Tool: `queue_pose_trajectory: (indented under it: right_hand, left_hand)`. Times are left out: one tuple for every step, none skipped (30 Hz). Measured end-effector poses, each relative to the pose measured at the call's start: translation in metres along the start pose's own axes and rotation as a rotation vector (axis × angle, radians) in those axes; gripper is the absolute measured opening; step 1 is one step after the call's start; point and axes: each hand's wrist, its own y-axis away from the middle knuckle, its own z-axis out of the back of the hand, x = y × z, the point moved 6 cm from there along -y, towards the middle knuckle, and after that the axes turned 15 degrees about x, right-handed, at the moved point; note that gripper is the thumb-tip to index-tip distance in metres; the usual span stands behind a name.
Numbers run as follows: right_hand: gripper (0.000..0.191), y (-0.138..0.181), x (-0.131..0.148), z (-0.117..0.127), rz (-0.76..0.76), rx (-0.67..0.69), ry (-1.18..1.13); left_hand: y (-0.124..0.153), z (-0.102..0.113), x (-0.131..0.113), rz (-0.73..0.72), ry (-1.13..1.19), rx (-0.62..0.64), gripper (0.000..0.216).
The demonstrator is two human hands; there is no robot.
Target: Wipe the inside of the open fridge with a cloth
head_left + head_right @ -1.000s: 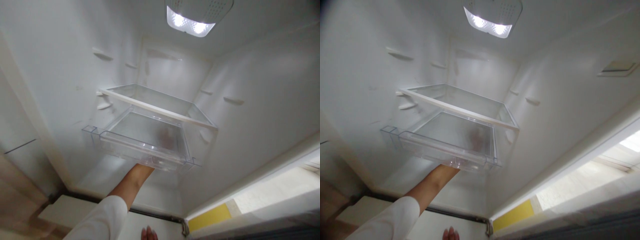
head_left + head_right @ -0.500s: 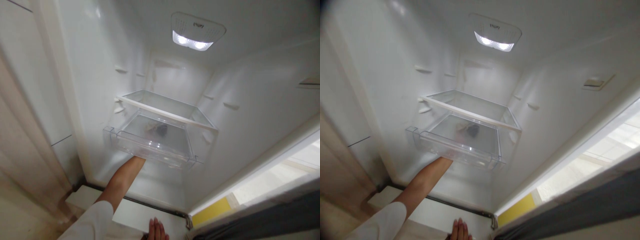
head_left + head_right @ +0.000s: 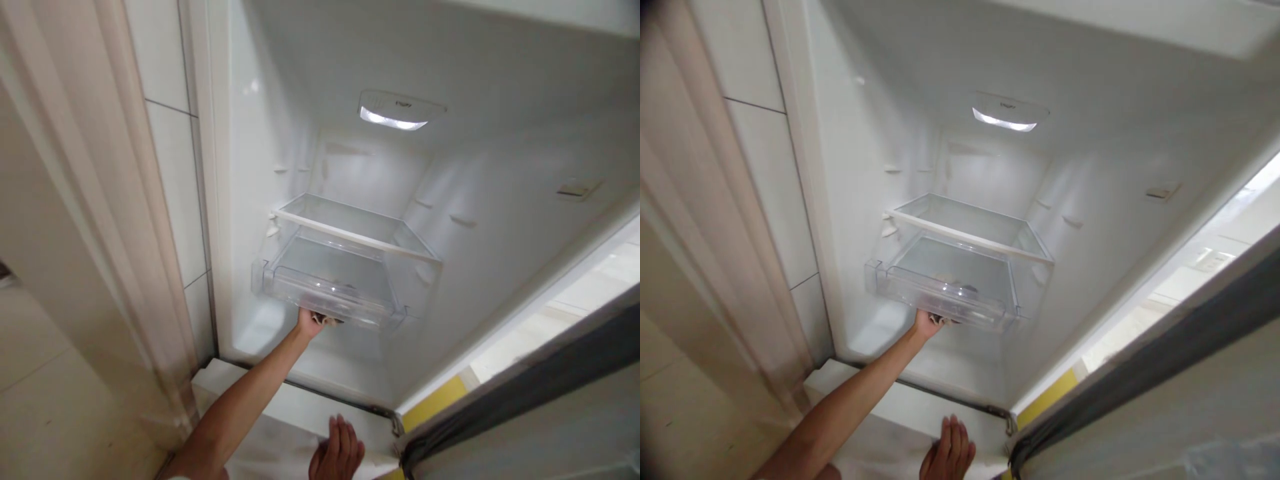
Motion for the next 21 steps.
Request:
queue_pose_trajectory:
  right_hand:
    - [0.077, 0.000, -0.001, 0.001, 0.004, 0.015, 0.000]
    - [0.078, -0.001, -0.001, 0.001, 0.010, 0.023, 0.002]
    - [0.079, -0.001, -0.001, 0.002, 0.019, 0.027, 0.008]
    - [0.079, -0.002, -0.002, 0.003, 0.029, 0.028, 0.015]
    - [0.080, -0.003, -0.002, 0.004, 0.038, 0.028, 0.022]
    - [0.080, -0.003, -0.002, 0.005, 0.046, 0.029, 0.028]
    - [0.079, -0.004, -0.003, 0.005, 0.051, 0.031, 0.030]
    - [0.079, -0.004, -0.004, 0.006, 0.054, 0.034, 0.031]
    - [0.079, -0.004, -0.004, 0.006, 0.056, 0.036, 0.034]
    - [0.079, -0.005, -0.004, 0.007, 0.058, 0.038, 0.041]
    - [0.079, -0.006, -0.004, 0.007, 0.064, 0.041, 0.054]
    - [0.079, -0.007, -0.004, 0.009, 0.072, 0.042, 0.069]
    - [0.079, -0.009, -0.003, 0.010, 0.086, 0.038, 0.084]
    - [0.079, -0.010, -0.002, 0.013, 0.100, 0.033, 0.095]
    - [0.078, -0.012, 0.000, 0.016, 0.110, 0.029, 0.099]
    - [0.078, -0.014, 0.001, 0.018, 0.117, 0.028, 0.099]
    - [0.077, -0.016, 0.003, 0.021, 0.120, 0.030, 0.099]
    - [0.076, -0.018, 0.004, 0.024, 0.119, 0.035, 0.097]
    - [0.075, -0.019, 0.005, 0.026, 0.114, 0.043, 0.095]
    - [0.074, -0.020, 0.006, 0.027, 0.111, 0.052, 0.092]
    - [0.073, -0.021, 0.007, 0.029, 0.111, 0.056, 0.091]
  left_hand:
    - [0.001, 0.004, -0.008, -0.003, 0.020, -0.013, 0.032]
    - [0.003, 0.008, -0.018, -0.013, 0.033, -0.029, 0.028]
    - [0.008, 0.013, -0.030, -0.029, 0.044, -0.045, 0.025]
    - [0.015, 0.019, -0.041, -0.049, 0.058, -0.060, 0.025]
    - [0.022, 0.025, -0.053, -0.072, 0.072, -0.076, 0.026]
    - [0.031, 0.030, -0.063, -0.094, 0.083, -0.091, 0.027]
    - [0.040, 0.035, -0.072, -0.111, 0.093, -0.104, 0.026]
    - [0.049, 0.039, -0.080, -0.121, 0.101, -0.115, 0.025]
    - [0.058, 0.042, -0.085, -0.125, 0.106, -0.124, 0.024]
    - [0.066, 0.044, -0.088, -0.124, 0.110, -0.131, 0.023]
    - [0.075, 0.045, -0.089, -0.118, 0.113, -0.138, 0.025]
    - [0.084, 0.046, -0.089, -0.111, 0.116, -0.145, 0.028]
    - [0.093, 0.047, -0.088, -0.104, 0.118, -0.154, 0.031]
    - [0.102, 0.047, -0.086, -0.097, 0.120, -0.164, 0.033]
    - [0.111, 0.048, -0.084, -0.093, 0.121, -0.174, 0.035]
    - [0.121, 0.049, -0.083, -0.091, 0.123, -0.183, 0.037]
    - [0.131, 0.051, -0.081, -0.089, 0.125, -0.193, 0.038]
    - [0.141, 0.053, -0.080, -0.087, 0.127, -0.205, 0.040]
    - [0.151, 0.056, -0.079, -0.085, 0.130, -0.218, 0.041]
    - [0.160, 0.059, -0.079, -0.083, 0.132, -0.231, 0.043]
    - [0.169, 0.061, -0.079, -0.083, 0.134, -0.241, 0.044]
